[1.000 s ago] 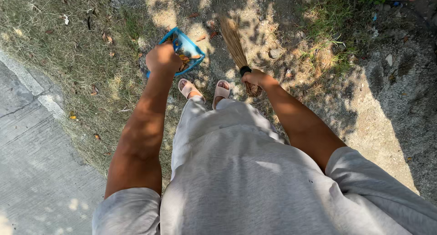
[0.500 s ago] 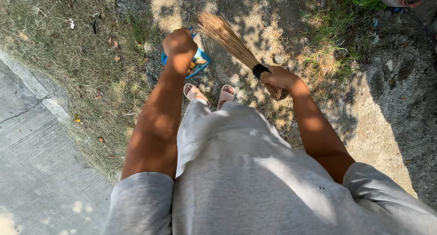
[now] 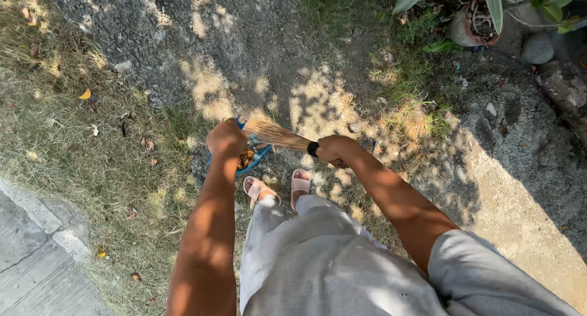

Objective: The person sweeps dried leaves and debris from a yard into a dustpan using a small broom and moves them into a pile near potted plants.

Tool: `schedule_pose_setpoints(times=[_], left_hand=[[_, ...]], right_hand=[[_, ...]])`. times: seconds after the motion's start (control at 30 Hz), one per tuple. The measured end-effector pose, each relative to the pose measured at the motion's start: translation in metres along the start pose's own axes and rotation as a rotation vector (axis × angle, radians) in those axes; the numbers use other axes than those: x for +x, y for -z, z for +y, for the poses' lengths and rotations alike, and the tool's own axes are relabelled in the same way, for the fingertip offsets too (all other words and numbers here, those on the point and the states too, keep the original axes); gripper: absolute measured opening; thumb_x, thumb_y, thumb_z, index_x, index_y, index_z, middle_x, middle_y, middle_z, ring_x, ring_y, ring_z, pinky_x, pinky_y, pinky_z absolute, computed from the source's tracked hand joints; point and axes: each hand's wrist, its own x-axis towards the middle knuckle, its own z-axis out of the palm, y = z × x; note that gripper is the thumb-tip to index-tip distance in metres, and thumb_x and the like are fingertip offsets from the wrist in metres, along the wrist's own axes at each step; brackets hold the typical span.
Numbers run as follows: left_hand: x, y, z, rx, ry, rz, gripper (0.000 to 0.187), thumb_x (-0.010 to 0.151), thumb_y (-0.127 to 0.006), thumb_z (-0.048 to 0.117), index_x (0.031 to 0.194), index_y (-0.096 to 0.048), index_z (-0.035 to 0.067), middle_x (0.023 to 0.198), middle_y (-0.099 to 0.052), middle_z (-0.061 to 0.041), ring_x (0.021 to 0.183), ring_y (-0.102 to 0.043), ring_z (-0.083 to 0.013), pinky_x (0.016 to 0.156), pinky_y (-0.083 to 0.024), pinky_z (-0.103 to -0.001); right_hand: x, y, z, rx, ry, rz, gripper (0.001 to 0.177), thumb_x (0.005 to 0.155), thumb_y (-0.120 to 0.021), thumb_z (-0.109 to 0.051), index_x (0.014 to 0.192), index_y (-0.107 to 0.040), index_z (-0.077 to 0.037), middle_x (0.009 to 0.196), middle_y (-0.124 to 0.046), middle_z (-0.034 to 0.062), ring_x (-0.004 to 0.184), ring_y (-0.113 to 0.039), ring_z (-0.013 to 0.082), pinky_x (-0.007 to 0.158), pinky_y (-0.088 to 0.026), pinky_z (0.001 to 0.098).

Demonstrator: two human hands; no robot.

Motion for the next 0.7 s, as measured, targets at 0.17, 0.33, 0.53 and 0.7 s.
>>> schedule_pose_setpoints(times=[0.17,0.33,0.53,0.7], left_hand=[[0.042,-0.045,-0.015,-0.175,-0.065,-0.010,0.038,0.092,-0.058,0.021,0.127,-0.065,0.006,0.134,-0.065,-0.021,0.125,-0.063,-0.0366,0.102,-0.051,-0.046],[0.097,-0.105,-0.024,0.154,-0.373,-0.373,0.033,0.076,-0.060,-0.002,0.101,-0.081,-0.008,0.101,-0.076,-0.023,0.077,-0.074,-0.0268,0.080,-0.062,-0.048],[0.061,-0.098,-0.059,-0.412,-0.062,-0.342,0.028,0.083,-0.067,-0.002,0.110,-0.060,-0.005,0.090,-0.074,-0.022,0.067,-0.067,-0.0237,0.063,-0.051,-0.043],[0.014,-0.093,-0.111,-0.753,0.001,0.007,0.030,0.080,-0.067,0.006,0.111,-0.066,0.006,0.081,-0.072,-0.014,0.064,-0.066,-0.0212,0.057,-0.051,-0.037]], right_hand=[[-0.087,-0.018,0.050,0.185,0.057,0.032,0.051,0.079,-0.078,-0.032,0.124,-0.064,-0.011,0.105,-0.073,0.0132,0.097,-0.071,0.0288,0.086,-0.056,0.0436],[-0.100,-0.051,0.082,0.457,0.021,0.084,0.081,0.083,-0.079,-0.038,0.151,-0.042,-0.016,0.140,-0.057,0.0141,0.126,-0.058,0.0266,0.109,-0.045,0.0417],[-0.068,-0.055,0.079,0.986,0.101,0.054,0.051,0.088,-0.071,-0.043,0.116,-0.068,-0.001,0.094,-0.073,0.0152,0.085,-0.070,0.0277,0.079,-0.054,0.0446],[-0.057,-0.048,0.046,1.495,0.245,0.024,0.040,0.088,-0.072,-0.038,0.101,-0.061,-0.001,0.069,-0.064,0.0122,0.051,-0.064,0.0230,0.042,-0.053,0.0371]])
